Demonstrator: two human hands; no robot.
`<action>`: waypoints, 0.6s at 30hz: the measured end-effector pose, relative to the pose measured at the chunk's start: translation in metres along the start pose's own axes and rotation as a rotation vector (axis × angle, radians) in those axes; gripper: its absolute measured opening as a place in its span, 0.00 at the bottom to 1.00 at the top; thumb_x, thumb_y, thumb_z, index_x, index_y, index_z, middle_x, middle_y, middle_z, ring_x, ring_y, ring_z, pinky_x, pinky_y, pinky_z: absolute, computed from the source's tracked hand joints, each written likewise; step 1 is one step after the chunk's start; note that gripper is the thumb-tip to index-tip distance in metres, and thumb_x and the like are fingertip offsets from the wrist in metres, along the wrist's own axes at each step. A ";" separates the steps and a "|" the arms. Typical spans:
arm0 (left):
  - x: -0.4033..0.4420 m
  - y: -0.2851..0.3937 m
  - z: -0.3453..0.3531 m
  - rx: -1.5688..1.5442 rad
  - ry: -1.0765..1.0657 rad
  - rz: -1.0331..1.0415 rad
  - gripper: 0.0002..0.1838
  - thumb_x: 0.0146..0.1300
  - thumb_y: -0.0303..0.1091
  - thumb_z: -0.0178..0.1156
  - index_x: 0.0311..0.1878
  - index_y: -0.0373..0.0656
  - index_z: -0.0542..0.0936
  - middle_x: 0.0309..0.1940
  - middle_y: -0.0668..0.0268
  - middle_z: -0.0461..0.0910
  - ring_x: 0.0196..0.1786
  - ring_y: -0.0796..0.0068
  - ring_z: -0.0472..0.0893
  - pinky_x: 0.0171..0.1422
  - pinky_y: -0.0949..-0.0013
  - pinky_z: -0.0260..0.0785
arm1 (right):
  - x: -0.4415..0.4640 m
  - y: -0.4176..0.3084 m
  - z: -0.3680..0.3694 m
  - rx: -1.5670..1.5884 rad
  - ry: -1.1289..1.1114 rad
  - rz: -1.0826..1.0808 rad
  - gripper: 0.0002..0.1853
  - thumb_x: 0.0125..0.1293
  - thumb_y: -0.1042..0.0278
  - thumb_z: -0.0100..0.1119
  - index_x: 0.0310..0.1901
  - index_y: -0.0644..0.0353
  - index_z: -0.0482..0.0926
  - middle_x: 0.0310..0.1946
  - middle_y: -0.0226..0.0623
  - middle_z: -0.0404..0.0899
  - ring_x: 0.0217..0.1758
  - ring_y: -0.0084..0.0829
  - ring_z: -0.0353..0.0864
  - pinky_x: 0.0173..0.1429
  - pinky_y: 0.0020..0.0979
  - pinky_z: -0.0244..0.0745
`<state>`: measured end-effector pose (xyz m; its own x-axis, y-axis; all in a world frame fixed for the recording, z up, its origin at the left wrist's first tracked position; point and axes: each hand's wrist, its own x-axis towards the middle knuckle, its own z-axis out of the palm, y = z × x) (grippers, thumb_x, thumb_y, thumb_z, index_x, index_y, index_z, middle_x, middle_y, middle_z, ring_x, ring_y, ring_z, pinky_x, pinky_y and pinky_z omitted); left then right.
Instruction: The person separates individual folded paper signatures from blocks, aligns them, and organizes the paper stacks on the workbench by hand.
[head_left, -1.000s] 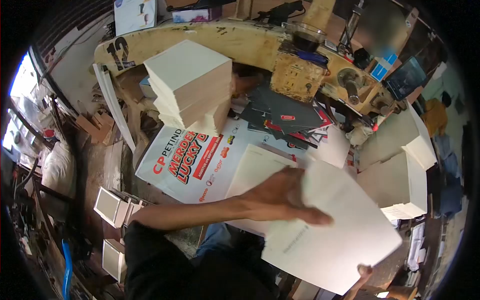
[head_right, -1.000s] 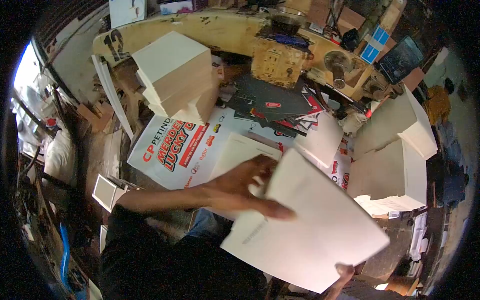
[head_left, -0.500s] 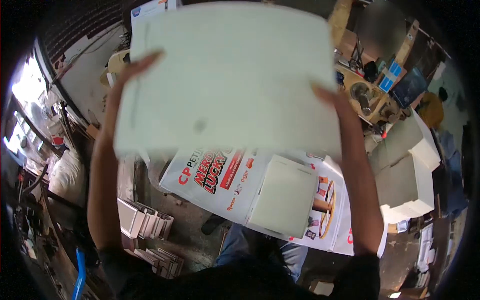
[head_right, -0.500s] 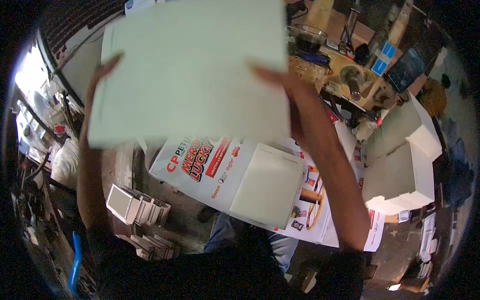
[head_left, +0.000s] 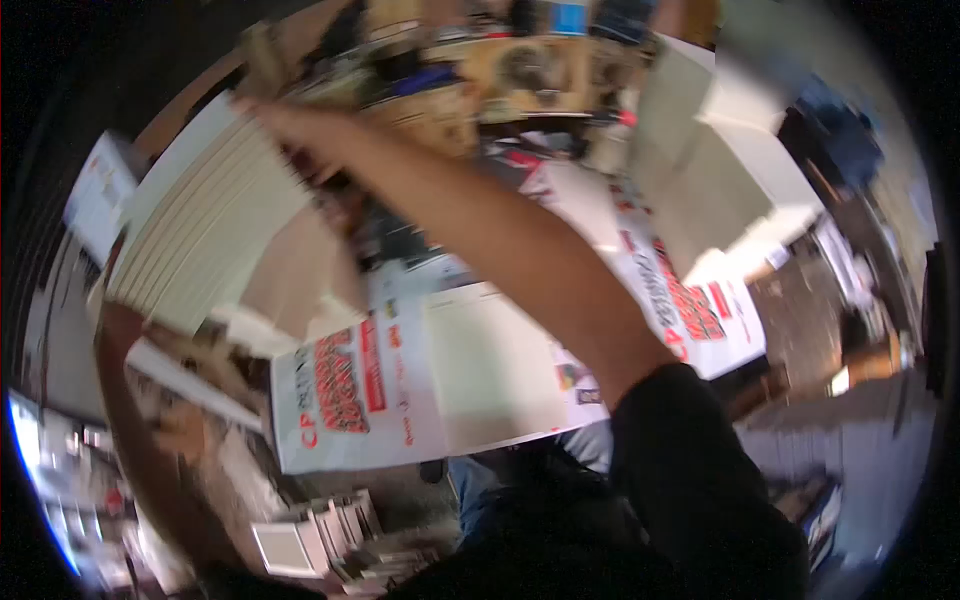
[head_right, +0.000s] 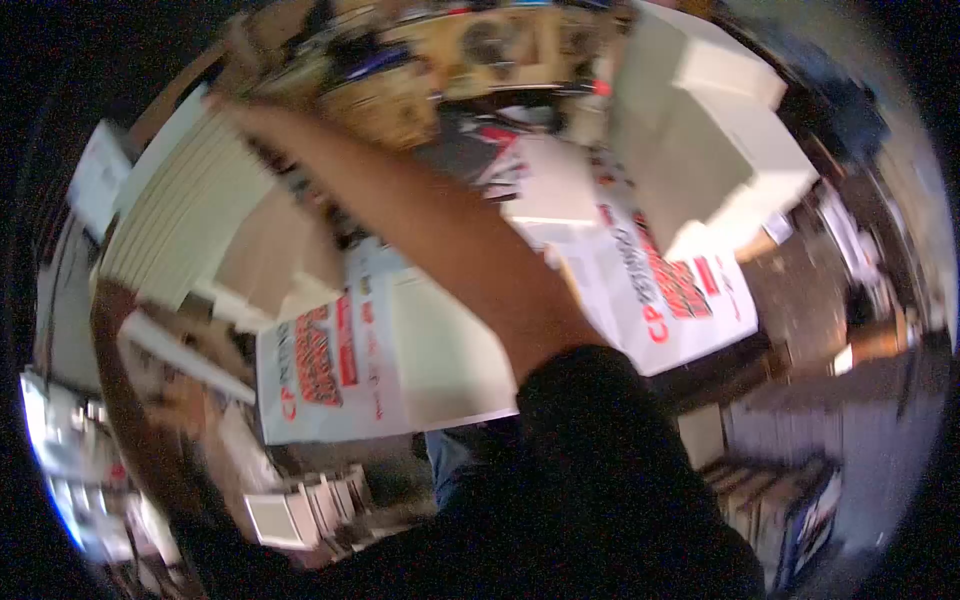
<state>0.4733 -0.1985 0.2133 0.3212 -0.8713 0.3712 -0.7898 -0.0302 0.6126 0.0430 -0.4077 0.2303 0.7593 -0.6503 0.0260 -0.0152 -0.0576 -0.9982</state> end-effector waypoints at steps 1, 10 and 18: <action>0.007 -0.017 -0.005 -0.009 0.017 -0.006 0.32 0.70 0.49 0.53 0.72 0.41 0.68 0.68 0.61 0.71 0.68 0.65 0.71 0.70 0.58 0.68 | -0.012 0.009 0.003 -0.092 0.045 -0.083 0.47 0.49 0.22 0.54 0.62 0.53 0.71 0.54 0.48 0.74 0.55 0.45 0.74 0.60 0.47 0.65; -0.115 0.076 0.075 -0.261 0.928 0.313 0.22 0.71 0.45 0.49 0.58 0.39 0.74 0.54 0.61 0.72 0.55 0.66 0.74 0.57 0.63 0.71 | -0.257 0.066 -0.058 -0.538 0.329 -0.454 0.12 0.63 0.62 0.69 0.30 0.63 0.84 0.23 0.33 0.83 0.26 0.20 0.80 0.34 0.28 0.75; -0.239 0.191 0.305 -0.538 -0.048 0.131 0.07 0.70 0.30 0.59 0.46 0.40 0.75 0.42 0.66 0.77 0.41 0.77 0.76 0.47 0.74 0.68 | -0.438 0.103 -0.123 -0.805 1.035 -0.403 0.08 0.58 0.75 0.66 0.40 0.63 0.86 0.40 0.39 0.87 0.41 0.28 0.86 0.50 0.29 0.80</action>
<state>0.0860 -0.1454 0.0283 0.2043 -0.8726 0.4437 -0.4392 0.3234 0.8382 -0.3717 -0.2221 0.1227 -0.0215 -0.7264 0.6869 -0.5512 -0.5646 -0.6144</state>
